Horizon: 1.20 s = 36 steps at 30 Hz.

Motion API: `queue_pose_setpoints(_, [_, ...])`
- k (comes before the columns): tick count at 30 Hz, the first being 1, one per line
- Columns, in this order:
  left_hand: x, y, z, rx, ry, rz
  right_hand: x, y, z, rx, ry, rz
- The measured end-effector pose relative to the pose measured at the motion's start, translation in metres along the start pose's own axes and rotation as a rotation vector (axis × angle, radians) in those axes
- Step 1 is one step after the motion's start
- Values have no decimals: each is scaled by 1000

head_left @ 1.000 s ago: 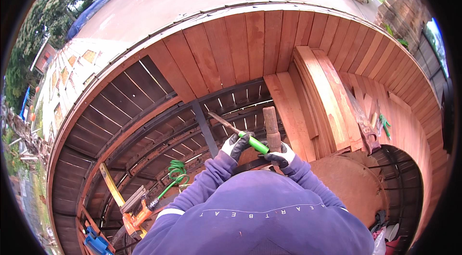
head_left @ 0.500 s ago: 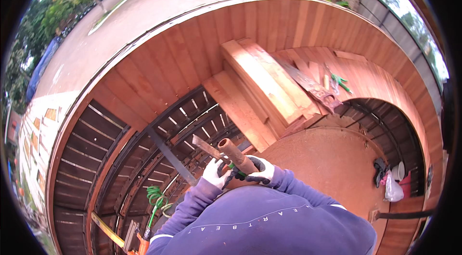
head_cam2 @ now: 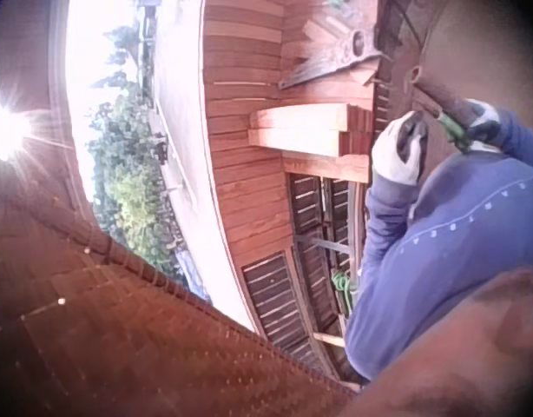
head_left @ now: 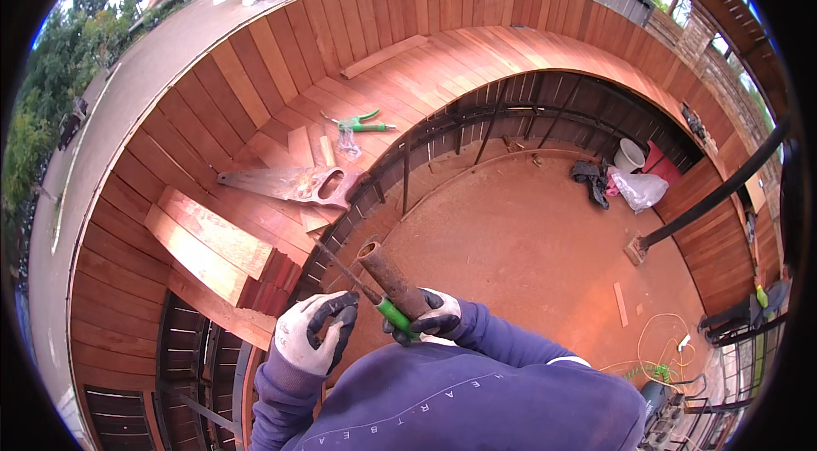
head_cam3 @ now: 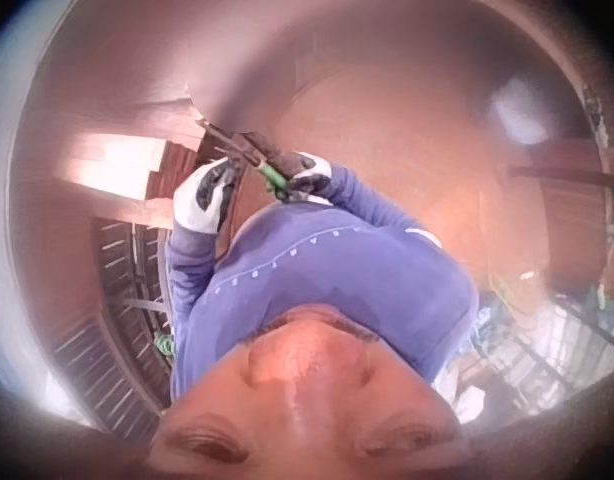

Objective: The person installs wooden planks on a curved wooden structure. They use a nail gun to secure the planks, a hammer to adjust them, and a level to check alignment. The person also uses a power sander to smooth the edges of the planks before installation.

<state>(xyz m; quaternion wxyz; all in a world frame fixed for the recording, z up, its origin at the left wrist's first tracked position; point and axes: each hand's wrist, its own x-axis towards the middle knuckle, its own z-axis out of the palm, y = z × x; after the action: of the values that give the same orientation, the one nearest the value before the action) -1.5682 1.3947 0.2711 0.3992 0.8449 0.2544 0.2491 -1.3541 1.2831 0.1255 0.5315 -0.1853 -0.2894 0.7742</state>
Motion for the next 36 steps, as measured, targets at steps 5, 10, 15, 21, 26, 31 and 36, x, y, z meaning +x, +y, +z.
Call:
queue_pose_setpoints(5, [87,86,38,-438,87,407,-118,-17,-101,-138,509,-32])
queue_pose_setpoints(10, [197,164,61,-628,-387,1098,-228,58,-185,81,1335,55])
queue_pose_setpoints(15, [296,198,146,-846,-592,1196,-294,103,-199,104,1751,265])
queue_pose_setpoints(21, [384,197,236,-958,-521,1073,-319,67,-228,323,1865,45])
queue_pose_setpoints(26, [468,145,335,-734,-575,663,-338,-27,-297,362,1884,8])
queue_pose_setpoints(31, [538,115,401,-648,-561,482,-352,-143,-369,275,1879,39])
queue_pose_setpoints(36, [594,96,451,-430,-496,459,-367,-238,-434,188,1831,55])
